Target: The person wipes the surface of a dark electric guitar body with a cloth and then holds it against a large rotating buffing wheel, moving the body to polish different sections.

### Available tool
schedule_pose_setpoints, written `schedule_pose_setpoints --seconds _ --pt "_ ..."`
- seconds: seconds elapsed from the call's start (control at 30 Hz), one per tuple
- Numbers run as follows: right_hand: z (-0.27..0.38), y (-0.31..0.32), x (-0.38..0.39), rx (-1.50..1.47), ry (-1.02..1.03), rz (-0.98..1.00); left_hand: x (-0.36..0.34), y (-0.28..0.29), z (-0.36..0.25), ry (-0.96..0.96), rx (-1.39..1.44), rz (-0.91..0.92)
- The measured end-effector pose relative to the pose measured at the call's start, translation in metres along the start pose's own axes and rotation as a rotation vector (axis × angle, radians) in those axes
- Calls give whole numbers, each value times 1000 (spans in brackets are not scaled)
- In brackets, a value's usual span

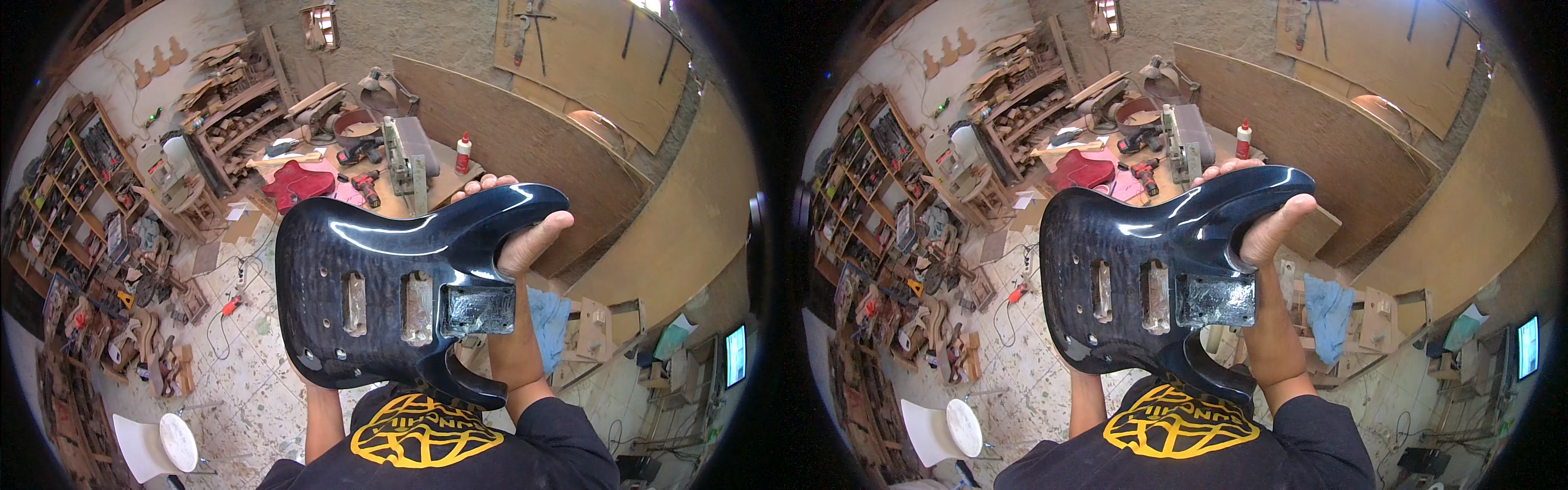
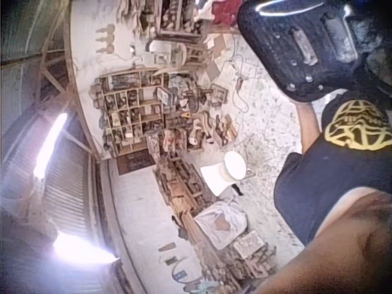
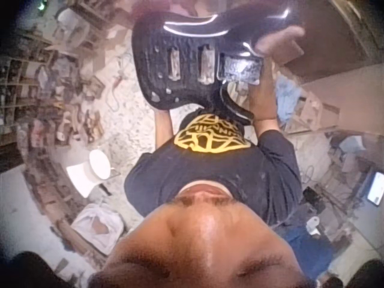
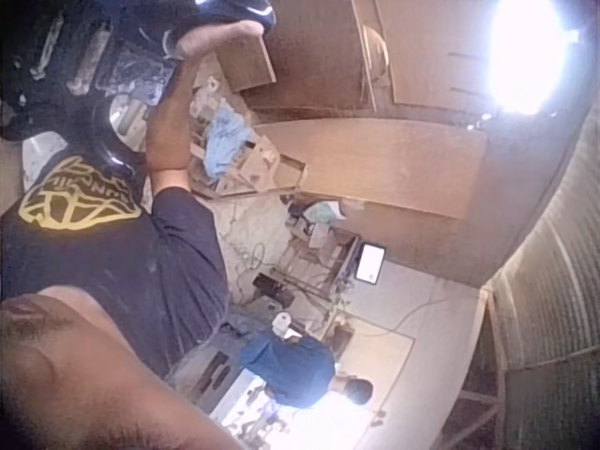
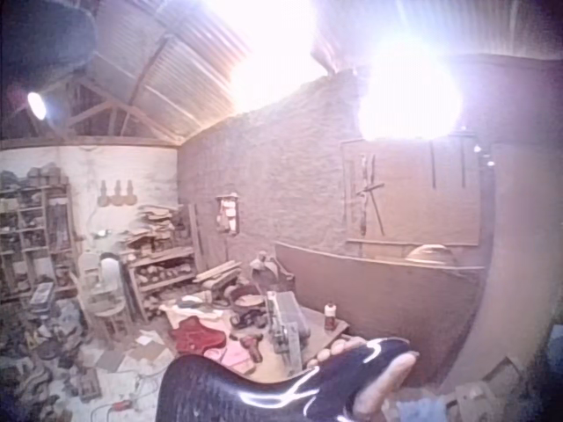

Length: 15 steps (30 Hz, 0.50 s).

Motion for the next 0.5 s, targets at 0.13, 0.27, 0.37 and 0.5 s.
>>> schedule_pose_setpoints --seconds 0.13,0.27,0.37,0.5 --pt "3 4 1 92 -13 30 1 -1 1 3 6 -3" --pt "3 2 3 38 -61 56 2 -2 0 0 6 0" --pt "0 0 -4 -97 -9 113 4 -4 -3 0 14 6" --pt "1 6 -11 -267 -100 294 8 -6 -11 -16 29 31"
Point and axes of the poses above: each hand's wrist, its own x-axis away from the middle knuckle, its own y-axis out of the back of the hand, z = x × y, the point moved 2 cm from there along -x, towards the middle knuckle
